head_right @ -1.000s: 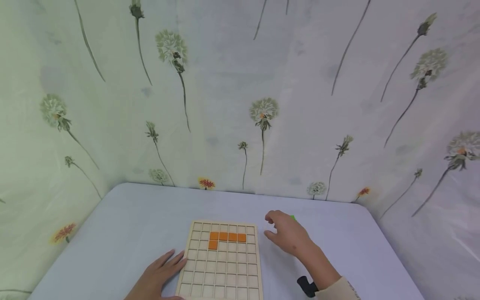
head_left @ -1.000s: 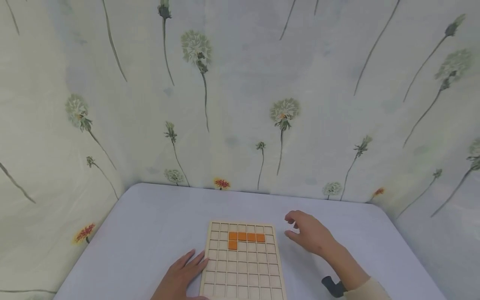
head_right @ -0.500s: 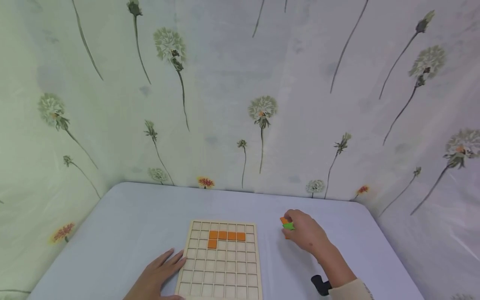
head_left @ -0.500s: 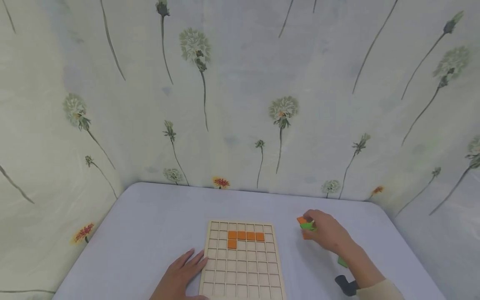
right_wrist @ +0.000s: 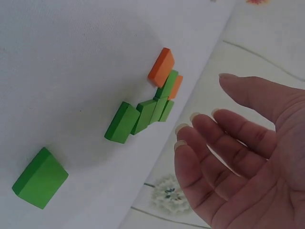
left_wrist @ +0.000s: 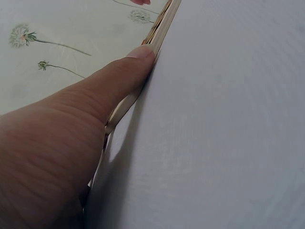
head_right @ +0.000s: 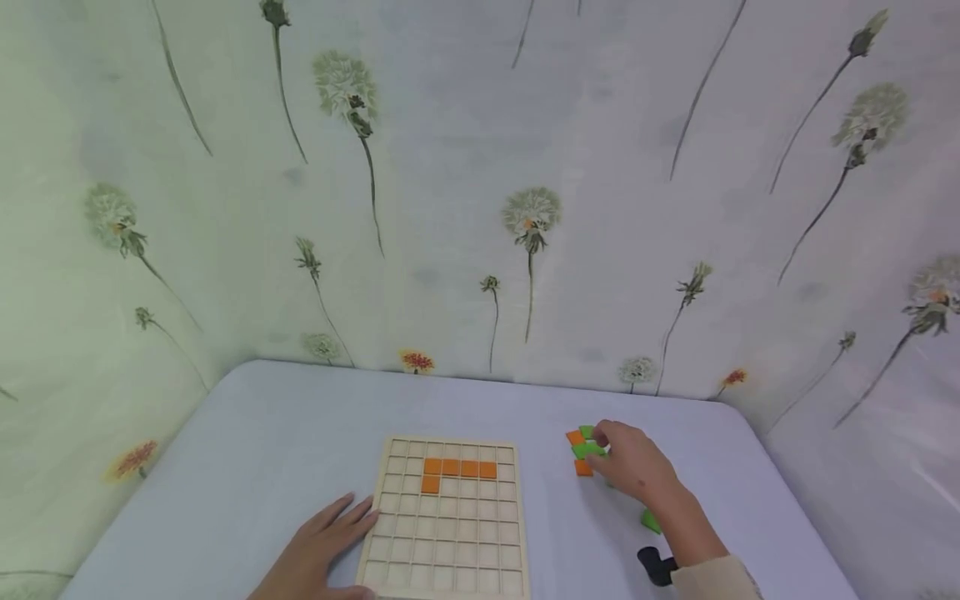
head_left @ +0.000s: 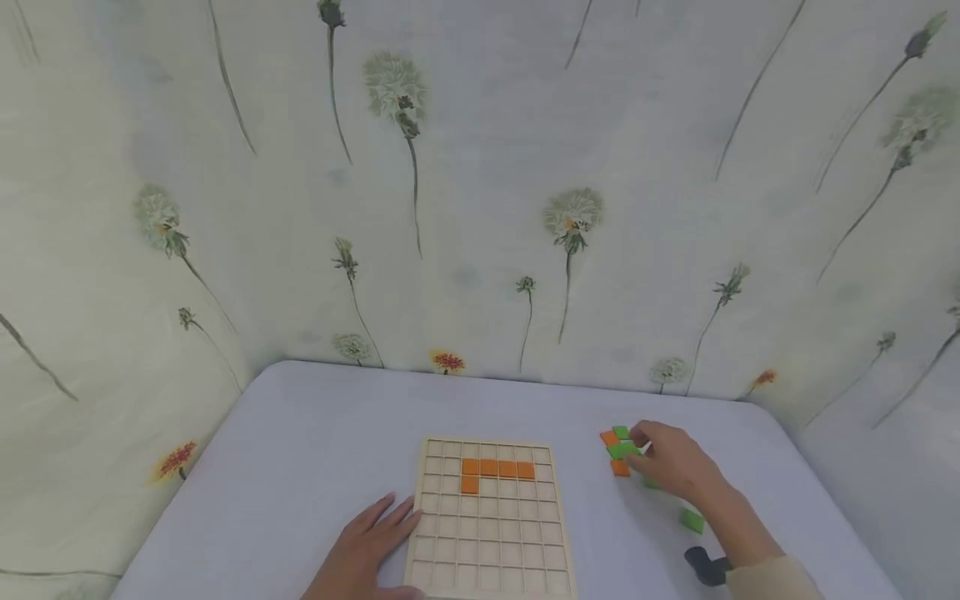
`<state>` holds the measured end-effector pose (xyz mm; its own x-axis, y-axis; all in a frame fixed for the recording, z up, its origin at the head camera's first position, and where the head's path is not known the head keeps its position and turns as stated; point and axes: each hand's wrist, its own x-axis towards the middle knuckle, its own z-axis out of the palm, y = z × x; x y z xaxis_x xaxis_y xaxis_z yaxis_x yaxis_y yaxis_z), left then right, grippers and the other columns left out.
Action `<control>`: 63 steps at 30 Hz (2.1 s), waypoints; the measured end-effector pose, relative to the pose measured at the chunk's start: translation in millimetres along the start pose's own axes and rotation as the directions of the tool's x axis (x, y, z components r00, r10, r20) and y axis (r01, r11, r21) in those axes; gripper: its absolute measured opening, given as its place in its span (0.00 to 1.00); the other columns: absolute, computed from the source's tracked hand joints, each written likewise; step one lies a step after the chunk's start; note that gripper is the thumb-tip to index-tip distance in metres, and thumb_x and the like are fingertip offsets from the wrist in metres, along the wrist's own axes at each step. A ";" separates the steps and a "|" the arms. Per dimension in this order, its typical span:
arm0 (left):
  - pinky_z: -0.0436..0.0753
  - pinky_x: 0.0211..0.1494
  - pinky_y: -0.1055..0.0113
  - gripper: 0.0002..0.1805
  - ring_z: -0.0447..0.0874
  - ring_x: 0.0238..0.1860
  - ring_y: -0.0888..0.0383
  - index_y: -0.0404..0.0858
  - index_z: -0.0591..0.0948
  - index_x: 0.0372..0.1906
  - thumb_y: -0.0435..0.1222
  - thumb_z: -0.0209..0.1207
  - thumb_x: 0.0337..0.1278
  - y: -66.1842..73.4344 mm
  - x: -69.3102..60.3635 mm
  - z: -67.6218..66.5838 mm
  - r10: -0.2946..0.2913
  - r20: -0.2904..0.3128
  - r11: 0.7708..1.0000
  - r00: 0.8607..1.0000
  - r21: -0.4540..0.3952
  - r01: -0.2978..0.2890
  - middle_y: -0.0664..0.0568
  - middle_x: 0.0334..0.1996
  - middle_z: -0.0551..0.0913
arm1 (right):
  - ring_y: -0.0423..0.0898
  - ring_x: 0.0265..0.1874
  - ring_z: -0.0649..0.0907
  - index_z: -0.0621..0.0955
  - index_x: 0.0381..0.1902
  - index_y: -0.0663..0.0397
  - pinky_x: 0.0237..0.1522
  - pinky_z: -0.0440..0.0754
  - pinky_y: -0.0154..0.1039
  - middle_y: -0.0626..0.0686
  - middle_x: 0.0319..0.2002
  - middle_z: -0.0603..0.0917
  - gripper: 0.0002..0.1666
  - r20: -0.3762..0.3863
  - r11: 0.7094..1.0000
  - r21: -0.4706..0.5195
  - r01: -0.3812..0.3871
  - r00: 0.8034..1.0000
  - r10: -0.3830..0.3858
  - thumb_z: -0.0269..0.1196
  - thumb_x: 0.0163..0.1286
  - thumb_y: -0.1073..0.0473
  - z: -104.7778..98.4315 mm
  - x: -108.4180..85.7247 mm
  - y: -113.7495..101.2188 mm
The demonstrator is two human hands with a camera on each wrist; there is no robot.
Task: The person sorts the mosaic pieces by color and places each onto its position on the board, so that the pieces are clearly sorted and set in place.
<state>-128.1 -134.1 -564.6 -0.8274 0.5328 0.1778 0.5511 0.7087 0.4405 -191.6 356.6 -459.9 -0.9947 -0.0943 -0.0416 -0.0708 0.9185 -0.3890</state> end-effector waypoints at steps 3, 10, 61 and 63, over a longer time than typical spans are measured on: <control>0.69 0.72 0.36 0.57 0.61 0.78 0.40 0.40 0.74 0.75 0.76 0.60 0.50 2.0 2.6 -2.4 0.014 0.015 1.000 1.000 -0.011 -0.014 0.50 0.76 0.71 | 0.52 0.43 0.85 0.83 0.52 0.63 0.39 0.86 0.49 0.57 0.47 0.87 0.20 0.010 1.000 0.019 -0.021 1.000 0.021 0.72 0.68 0.58 -0.3 -0.7 4.6; 0.65 0.74 0.35 0.58 0.59 0.79 0.39 0.40 0.73 0.76 0.76 0.62 0.48 6.7 4.7 -9.5 -0.031 0.084 0.998 0.996 -0.060 0.036 0.49 0.77 0.69 | 0.52 0.44 0.84 0.84 0.52 0.64 0.43 0.86 0.50 0.56 0.47 0.87 0.19 0.056 0.997 0.071 -0.028 0.998 0.024 0.72 0.69 0.58 6.5 1.7 1.6; 0.66 0.74 0.35 0.58 0.59 0.79 0.40 0.40 0.73 0.76 0.76 0.63 0.47 4.9 3.2 -7.4 -0.033 0.069 0.998 0.997 -0.047 0.037 0.50 0.77 0.69 | 0.50 0.37 0.82 0.83 0.41 0.65 0.45 0.84 0.53 0.53 0.36 0.83 0.14 0.063 0.994 -0.014 -0.109 0.992 0.109 0.72 0.65 0.60 31.7 13.6 12.3; 0.66 0.74 0.35 0.58 0.59 0.79 0.40 0.41 0.73 0.76 0.76 0.62 0.47 3.8 3.0 -5.7 -0.033 0.068 0.999 0.997 -0.037 0.035 0.50 0.77 0.69 | 0.50 0.37 0.81 0.82 0.42 0.66 0.44 0.84 0.53 0.53 0.36 0.83 0.15 0.055 0.994 -0.007 -0.110 0.992 0.111 0.72 0.66 0.59 31.5 12.8 10.4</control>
<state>-129.2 -132.4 -557.3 -0.8356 0.5396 0.1028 0.5170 0.7095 0.4789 -202.7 352.9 -493.4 -0.9907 -0.0131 -0.1352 0.0390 0.9258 -0.3760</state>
